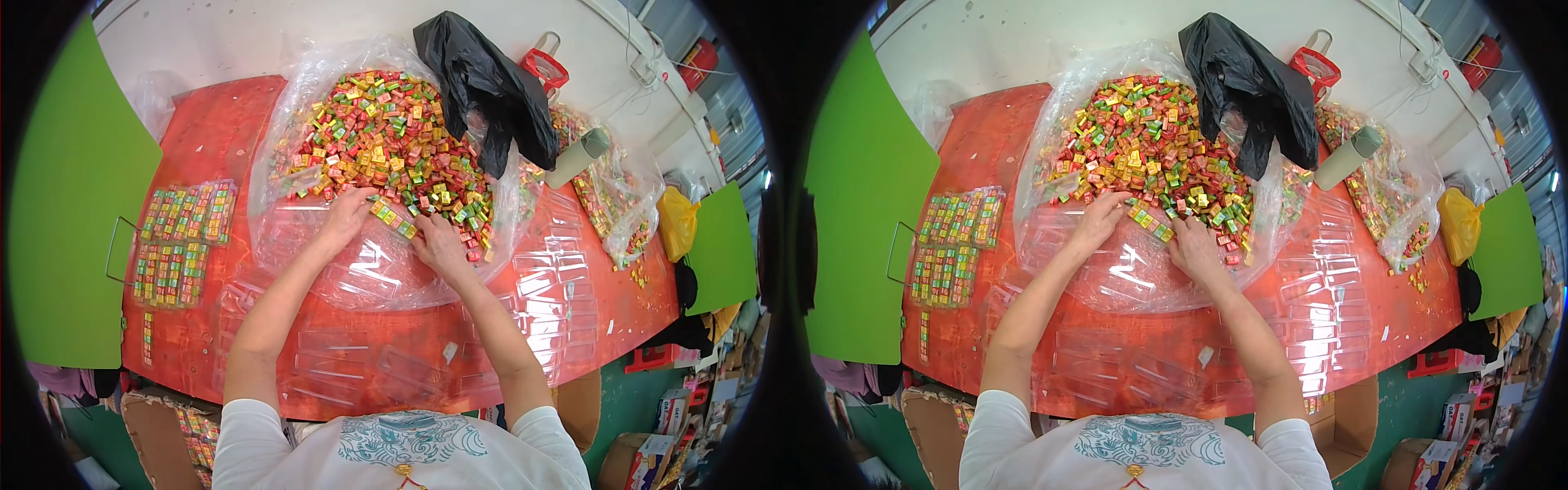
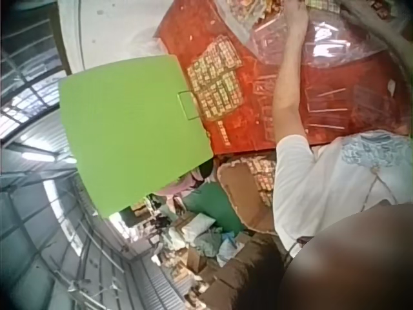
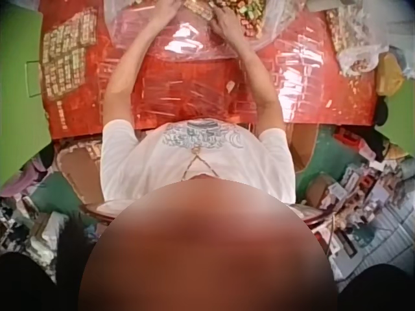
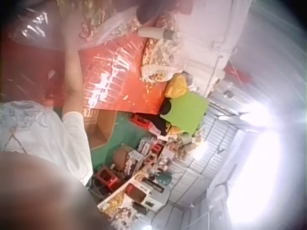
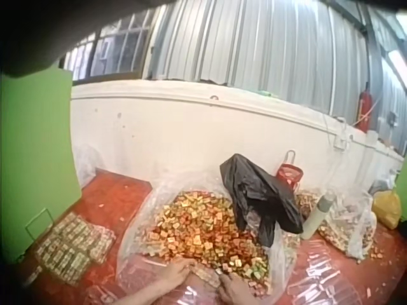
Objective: Picking small colorful toy parts from a large pile and arranging them into grid-like plastic trays for packaging.
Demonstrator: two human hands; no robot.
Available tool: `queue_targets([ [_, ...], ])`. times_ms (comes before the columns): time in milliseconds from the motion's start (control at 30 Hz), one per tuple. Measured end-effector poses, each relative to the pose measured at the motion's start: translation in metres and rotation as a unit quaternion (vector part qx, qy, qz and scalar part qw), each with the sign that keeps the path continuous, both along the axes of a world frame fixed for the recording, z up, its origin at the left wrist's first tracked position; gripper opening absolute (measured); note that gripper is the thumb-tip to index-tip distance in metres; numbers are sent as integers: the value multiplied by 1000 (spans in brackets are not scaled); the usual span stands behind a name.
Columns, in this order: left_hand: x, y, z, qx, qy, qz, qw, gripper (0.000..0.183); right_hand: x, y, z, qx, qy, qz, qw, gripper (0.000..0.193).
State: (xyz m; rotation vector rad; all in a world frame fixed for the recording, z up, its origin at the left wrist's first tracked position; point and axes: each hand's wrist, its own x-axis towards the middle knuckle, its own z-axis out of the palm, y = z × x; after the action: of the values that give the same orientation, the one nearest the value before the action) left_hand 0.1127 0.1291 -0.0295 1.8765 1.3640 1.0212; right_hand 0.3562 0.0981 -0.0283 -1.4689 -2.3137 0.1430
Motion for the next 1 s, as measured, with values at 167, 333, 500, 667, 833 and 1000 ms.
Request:
queue_targets([
  [167, 20, -23, 6, 88, 69, -42, 993, 38, 4, 5, -5, -59, 65, -11, 996, 26],
  [333, 19, -34, -4, 127, 143, -29, 981, 37, 5, 12, -8, -151, 139, -39, 978, 20],
  [500, 18, -38, 0, 111, 51, -34, 992, 37, 14, 14, -8, -250, 257, -31, 933, 18],
  [667, 22, -34, 4, 42, -24, -17, 999, 39, 30, 14, -17, -325, 404, -21, 855, 11],
  [833, 13, -38, 13, -179, -250, -10, 951, 45, 31, -2, 20, -446, 454, 62, 769, 8],
  [1000, 33, -43, 10, -295, -362, -93, 880, 32, 48, -15, 20, -408, 398, 35, 821, 4],
])
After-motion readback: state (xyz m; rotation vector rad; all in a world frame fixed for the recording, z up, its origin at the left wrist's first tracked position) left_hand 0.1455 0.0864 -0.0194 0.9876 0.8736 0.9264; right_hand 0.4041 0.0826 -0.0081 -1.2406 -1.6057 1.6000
